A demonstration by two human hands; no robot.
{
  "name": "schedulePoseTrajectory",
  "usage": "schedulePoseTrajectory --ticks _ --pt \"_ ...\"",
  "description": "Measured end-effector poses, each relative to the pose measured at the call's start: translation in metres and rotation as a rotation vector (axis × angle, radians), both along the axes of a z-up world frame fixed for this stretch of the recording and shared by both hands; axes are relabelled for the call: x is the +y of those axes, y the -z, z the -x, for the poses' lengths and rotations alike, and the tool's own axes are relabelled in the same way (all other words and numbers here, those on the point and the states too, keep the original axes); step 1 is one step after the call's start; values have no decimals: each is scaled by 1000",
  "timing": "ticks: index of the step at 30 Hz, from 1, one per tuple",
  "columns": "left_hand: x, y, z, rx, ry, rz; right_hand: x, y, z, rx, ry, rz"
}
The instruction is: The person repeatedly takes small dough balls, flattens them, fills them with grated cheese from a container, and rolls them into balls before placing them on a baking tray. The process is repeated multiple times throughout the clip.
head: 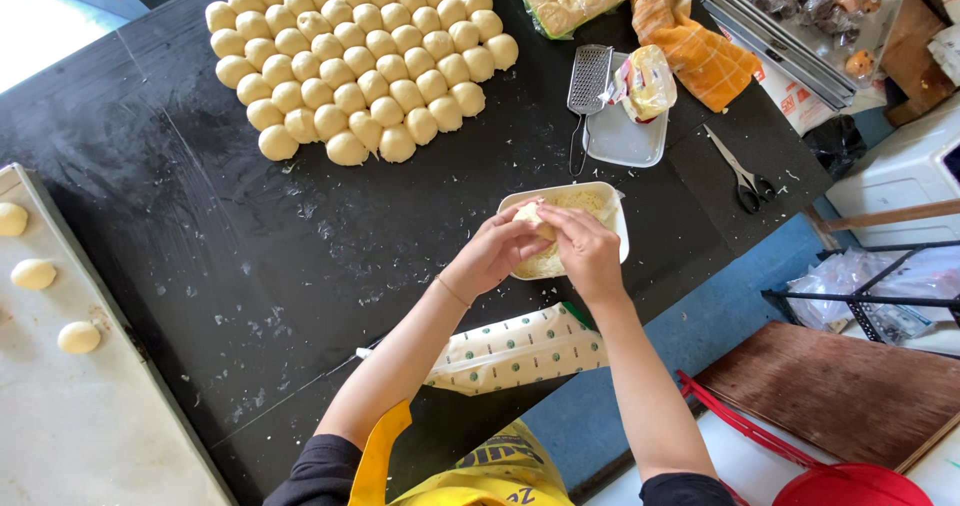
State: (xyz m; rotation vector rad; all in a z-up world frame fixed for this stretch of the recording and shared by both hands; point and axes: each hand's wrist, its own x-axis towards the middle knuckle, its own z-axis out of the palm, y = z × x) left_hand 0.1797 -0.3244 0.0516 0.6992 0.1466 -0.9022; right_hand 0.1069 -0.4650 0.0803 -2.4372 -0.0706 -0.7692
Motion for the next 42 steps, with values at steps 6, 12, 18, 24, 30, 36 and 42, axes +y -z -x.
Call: schedulePoseTrajectory --ticks 6,12,18,24,30,36,42 --pt "-2 5 4 -69 -196 -18 24 -37 5 263 -178 -445" --pt "15 -21 3 -180 -212 -43 33 -20 -4 -104 48 -354" --pt "40 -40 3 -343 -56 85 46 -41 -7 -152 30 -508" --pt "57 -67 49 -451 -582 82 95 -64 6 -93 -206 -741" --pt "120 -62 68 -338 -744 231 162 -70 2 -261 -82 -399" --pt "230 -67 94 -178 -1012 142 265 -74 14 -105 -515 -337" --pt "360 -67 141 -211 -1223 20 393 -69 30 -120 -642 -491"
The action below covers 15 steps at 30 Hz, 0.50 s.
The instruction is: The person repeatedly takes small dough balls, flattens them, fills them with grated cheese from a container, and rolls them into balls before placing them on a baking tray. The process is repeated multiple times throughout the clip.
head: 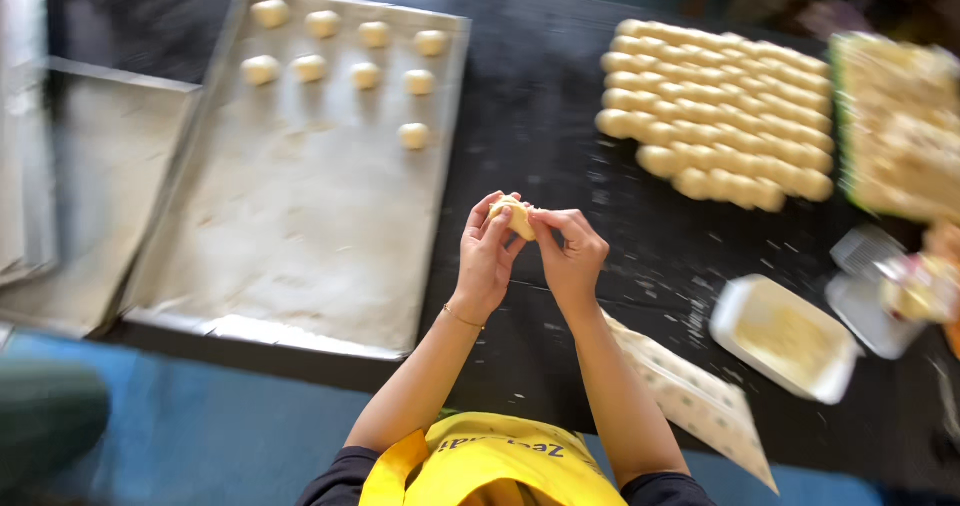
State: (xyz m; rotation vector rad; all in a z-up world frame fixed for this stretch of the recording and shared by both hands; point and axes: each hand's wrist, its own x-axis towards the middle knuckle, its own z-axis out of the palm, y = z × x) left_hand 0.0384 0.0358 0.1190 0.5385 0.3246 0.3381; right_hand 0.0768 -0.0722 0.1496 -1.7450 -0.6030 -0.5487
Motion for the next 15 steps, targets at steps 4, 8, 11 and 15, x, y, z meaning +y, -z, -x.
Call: schedulePoseTrajectory --ticks 4,8,11,15 --pt "97 1 40 50 -39 40 78 -2 30 -126 -283 115" --pt "187 19 78 51 103 10 155 5 56 -103 -425 -7" --pt "245 13 108 -24 258 -58 199 -2 69 -55 -489 0" --pt "304 -29 144 -150 424 -125 244 2 88 85 -555 -13"
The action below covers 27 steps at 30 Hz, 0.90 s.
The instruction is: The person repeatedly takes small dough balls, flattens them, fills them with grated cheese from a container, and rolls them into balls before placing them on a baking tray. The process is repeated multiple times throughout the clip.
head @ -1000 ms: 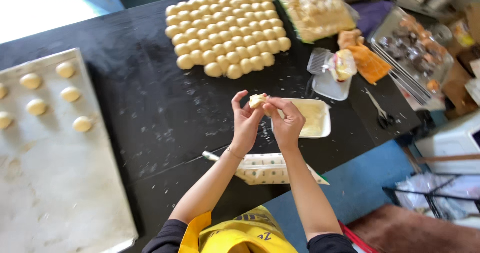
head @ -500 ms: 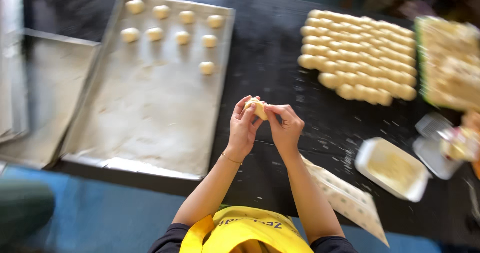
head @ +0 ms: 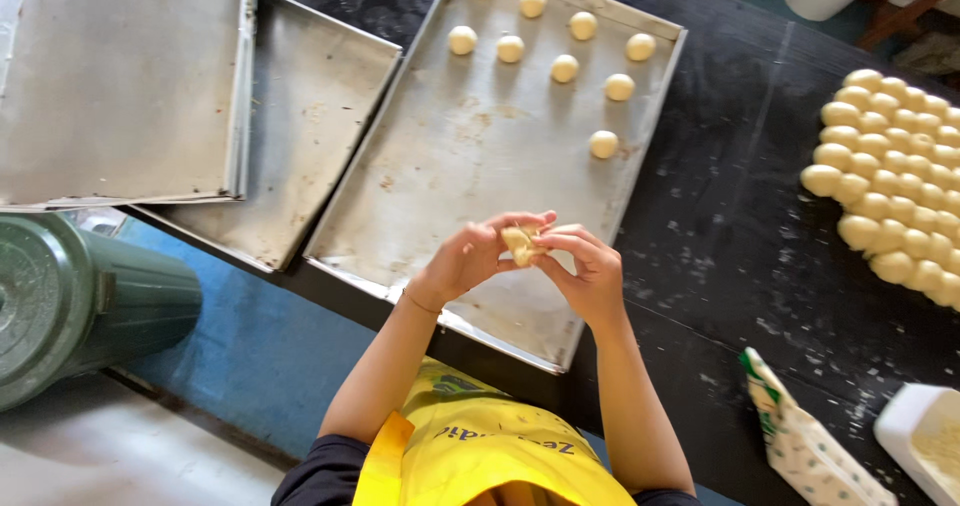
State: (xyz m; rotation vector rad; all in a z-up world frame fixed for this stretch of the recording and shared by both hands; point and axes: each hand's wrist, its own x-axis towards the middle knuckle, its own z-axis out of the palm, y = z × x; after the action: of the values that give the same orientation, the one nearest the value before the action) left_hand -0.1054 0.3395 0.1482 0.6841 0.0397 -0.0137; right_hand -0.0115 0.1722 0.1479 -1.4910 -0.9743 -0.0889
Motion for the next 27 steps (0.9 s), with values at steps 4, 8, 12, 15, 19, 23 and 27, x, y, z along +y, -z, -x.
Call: schedulePoseTrajectory --ticks 4,8,12,15,19,23,27 --pt "48 -3 21 -220 88 -448 33 27 19 330 -154 -104" --pt "73 2 24 -469 22 -797 54 21 39 473 -128 -130" --pt "92 -8 25 -546 72 -904 65 11 53 533 -112 -51" --pt "92 -1 24 -547 53 -1024 68 19 57 384 42 -7" --pt "68 21 17 -368 -323 -892 73 30 54 254 244 -11" --pt "70 37 14 -227 -499 -566 73 24 48 98 127 65" --pt "85 6 8 -146 -424 -649 88 -14 55 -88 267 91"
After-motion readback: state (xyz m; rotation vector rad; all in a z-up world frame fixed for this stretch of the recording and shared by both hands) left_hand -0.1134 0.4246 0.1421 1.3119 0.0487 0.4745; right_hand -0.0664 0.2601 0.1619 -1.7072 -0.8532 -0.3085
